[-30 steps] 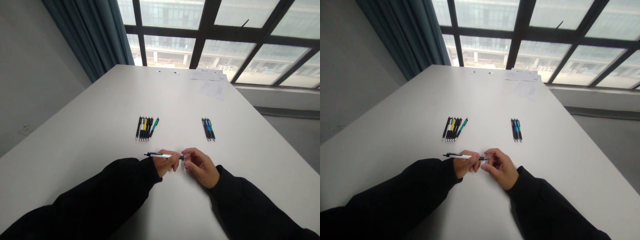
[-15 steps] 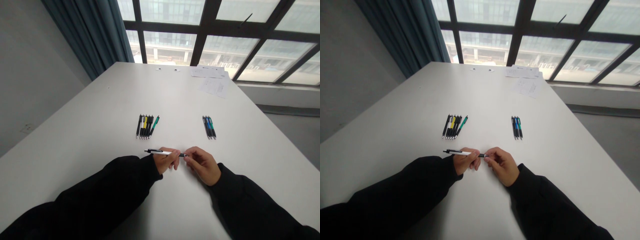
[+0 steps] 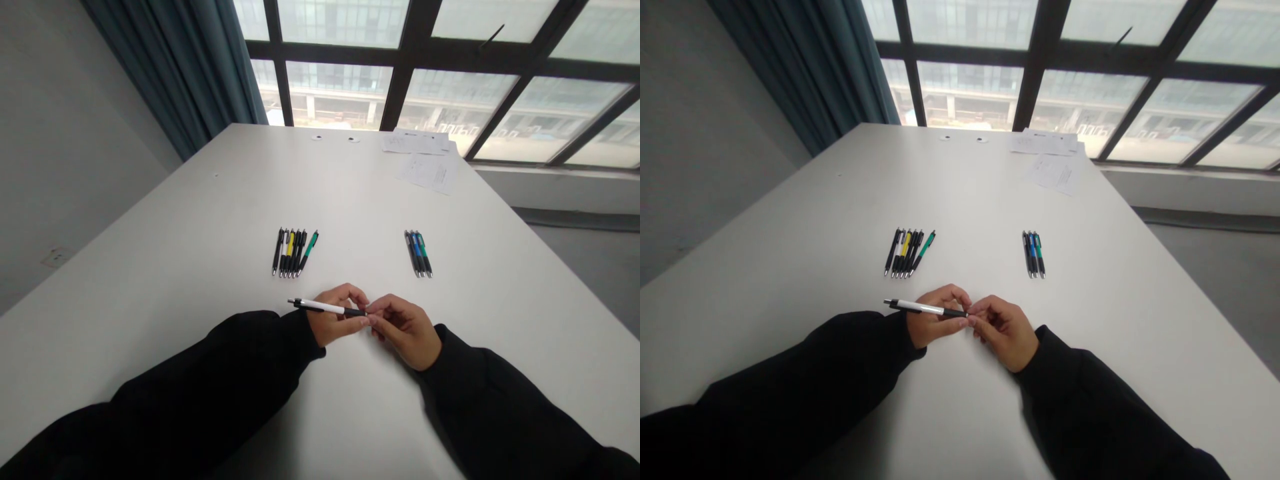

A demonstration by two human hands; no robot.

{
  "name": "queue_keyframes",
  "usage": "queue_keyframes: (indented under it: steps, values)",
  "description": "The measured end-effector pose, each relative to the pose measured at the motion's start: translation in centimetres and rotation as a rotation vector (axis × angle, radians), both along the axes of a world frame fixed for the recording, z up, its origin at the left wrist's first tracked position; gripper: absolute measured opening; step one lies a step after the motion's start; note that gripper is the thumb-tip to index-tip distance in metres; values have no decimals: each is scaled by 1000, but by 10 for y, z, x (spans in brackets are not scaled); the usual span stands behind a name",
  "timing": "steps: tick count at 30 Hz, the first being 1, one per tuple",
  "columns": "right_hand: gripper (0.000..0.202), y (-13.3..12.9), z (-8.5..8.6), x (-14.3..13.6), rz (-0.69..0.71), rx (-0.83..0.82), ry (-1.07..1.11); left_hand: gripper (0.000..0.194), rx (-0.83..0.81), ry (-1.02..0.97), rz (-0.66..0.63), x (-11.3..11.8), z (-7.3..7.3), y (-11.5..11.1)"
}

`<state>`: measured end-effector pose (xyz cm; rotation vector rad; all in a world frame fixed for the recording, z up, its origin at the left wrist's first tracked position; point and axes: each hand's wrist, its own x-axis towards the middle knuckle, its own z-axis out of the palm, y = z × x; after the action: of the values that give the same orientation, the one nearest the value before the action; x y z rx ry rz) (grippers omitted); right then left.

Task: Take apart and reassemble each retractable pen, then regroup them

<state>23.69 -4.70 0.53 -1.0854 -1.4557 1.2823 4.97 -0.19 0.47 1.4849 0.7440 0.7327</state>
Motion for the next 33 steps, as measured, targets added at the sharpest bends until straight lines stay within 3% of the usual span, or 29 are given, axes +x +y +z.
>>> queue_keyframes:
  steps: [11,17,20,23,28,33]
  values:
    - [14,1,-2,3,-92,150,-85,38,-237,-83,119,2,3,8]
    - [3,8,4,13,-129,274,-424,32,-269,-167,167,2,-2,13]
    - [5,16,4,19,-162,379,-671,31,-294,-188,176,3,-4,14]
    - [10,25,3,19,-140,412,-784,32,-329,-201,183,5,-3,15]
    - [14,30,4,18,-121,378,-777,34,-343,-203,163,5,-2,16]
    - [27,19,11,16,-92,384,-568,36,-340,-210,144,4,-5,17]
